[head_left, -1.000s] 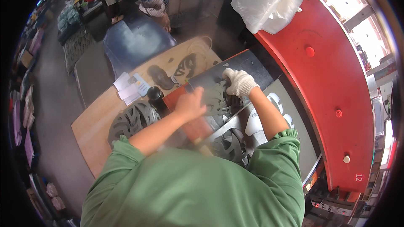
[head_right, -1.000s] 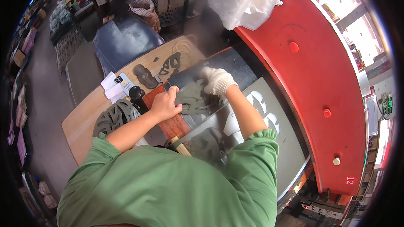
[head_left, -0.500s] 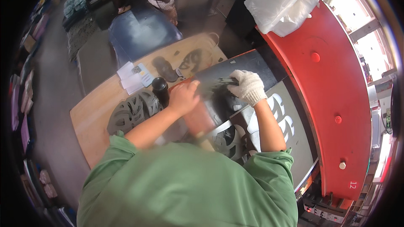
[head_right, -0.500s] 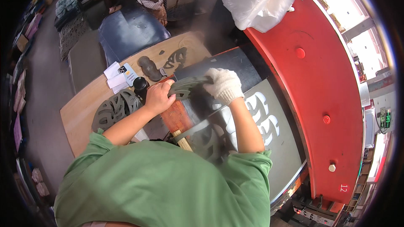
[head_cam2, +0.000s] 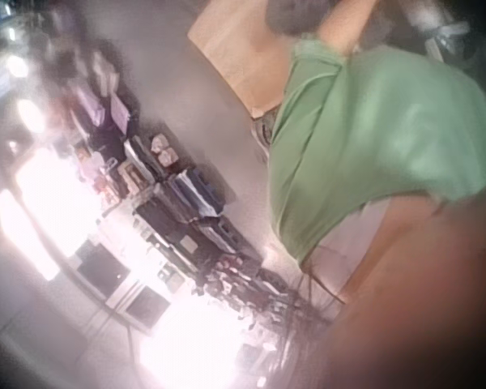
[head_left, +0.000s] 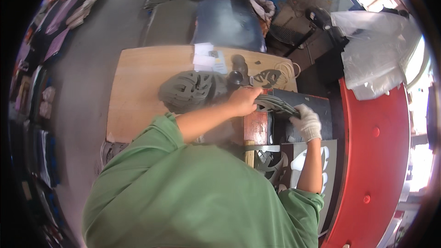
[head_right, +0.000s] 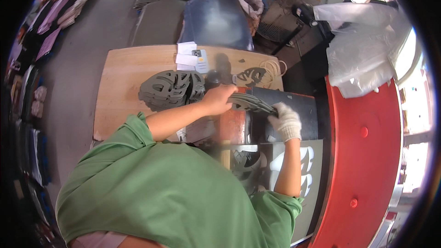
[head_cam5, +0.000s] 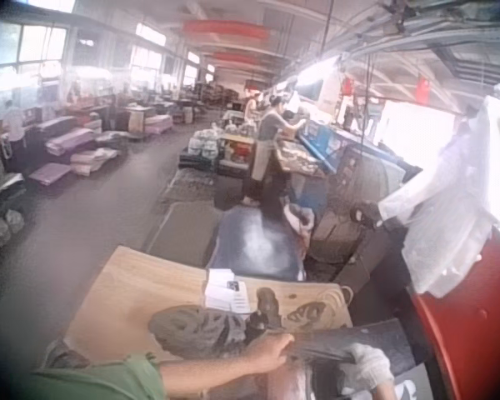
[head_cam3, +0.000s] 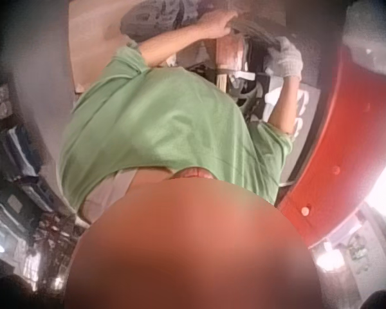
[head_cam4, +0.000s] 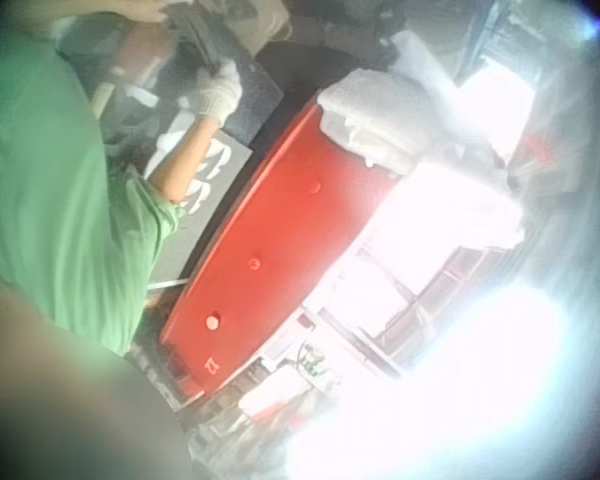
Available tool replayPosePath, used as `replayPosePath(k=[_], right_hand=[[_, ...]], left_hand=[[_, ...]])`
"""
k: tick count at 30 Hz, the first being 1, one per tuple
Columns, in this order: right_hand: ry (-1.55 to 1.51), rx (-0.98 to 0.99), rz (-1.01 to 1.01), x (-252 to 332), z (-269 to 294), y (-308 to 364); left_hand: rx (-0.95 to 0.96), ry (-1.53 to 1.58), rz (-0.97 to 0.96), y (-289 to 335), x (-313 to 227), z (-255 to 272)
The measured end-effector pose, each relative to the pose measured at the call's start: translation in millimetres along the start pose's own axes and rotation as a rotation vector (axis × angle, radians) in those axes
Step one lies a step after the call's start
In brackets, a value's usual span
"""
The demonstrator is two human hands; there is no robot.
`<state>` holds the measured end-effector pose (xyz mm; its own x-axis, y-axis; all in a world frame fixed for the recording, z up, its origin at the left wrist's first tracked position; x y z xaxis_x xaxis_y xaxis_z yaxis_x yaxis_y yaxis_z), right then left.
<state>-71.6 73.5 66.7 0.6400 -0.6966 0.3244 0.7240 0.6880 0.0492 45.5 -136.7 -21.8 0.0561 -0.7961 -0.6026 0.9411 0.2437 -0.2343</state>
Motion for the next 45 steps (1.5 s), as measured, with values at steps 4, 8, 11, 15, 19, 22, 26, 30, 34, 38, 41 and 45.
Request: replayPosePath(k=[4, 8, 11, 15, 19, 22, 26, 30, 34, 38, 41, 45], right_hand=[[-0.364, 0.026, 0.030, 22, -8, -18], [-0.729, 0.050, 0.047, 82, -11, -42], [-0.994, 0.256, -0.080, 136, -57, -74], [-0.894, 0.241, -0.085, 189, -115, -113], [-0.200, 0.178, -0.077, 209, -139, -117], [-0.168, 0.218, -0.056, 206, -143, -111], [-0.162, 0.241, 0.010, 200, -154, -114], [-0.182, 0.254, -0.018, 200, -166, -117], [-0.152, 0.235, -0.007, 199, -154, -114], [-0.303, 0.193, -0.052, 180, -134, -113], [-0.466, 0.090, -0.033, 158, -120, -110], [-0.511, -0.125, -0.124, 104, -84, -107]], left_hand=[[0.191, 0.067, 0.110, 27, 19, 35], [0.066, 0.146, 0.100, 51, 54, 115], [0.009, 0.249, 0.252, 75, 103, 161], [0.132, 0.181, 0.485, 98, 168, 174], [0.125, -0.209, 0.491, 109, 202, 159], [0.114, -0.297, 0.536, 121, 221, 150], [0.320, -0.156, 0.668, 136, 242, 145], [0.374, -0.097, 0.669, 137, 242, 148], [0.267, 0.010, 0.693, 137, 240, 147], [0.221, 0.046, 0.710, 142, 244, 143], [0.145, 0.043, 0.681, 145, 249, 142], [0.139, 0.193, 0.583, 141, 255, 133]])
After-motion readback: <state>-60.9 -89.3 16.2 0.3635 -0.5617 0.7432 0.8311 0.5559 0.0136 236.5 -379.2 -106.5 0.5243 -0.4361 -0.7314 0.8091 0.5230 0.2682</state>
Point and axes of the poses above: each hand's wrist, its own y-axis away from the middle knuckle, its own z-axis out of the back of the hand, x = y × z, the point moved 6 cm from there along -y, towards the middle knuckle, and after that the axes turned 11 degrees about -y, right-handed, at the moved point
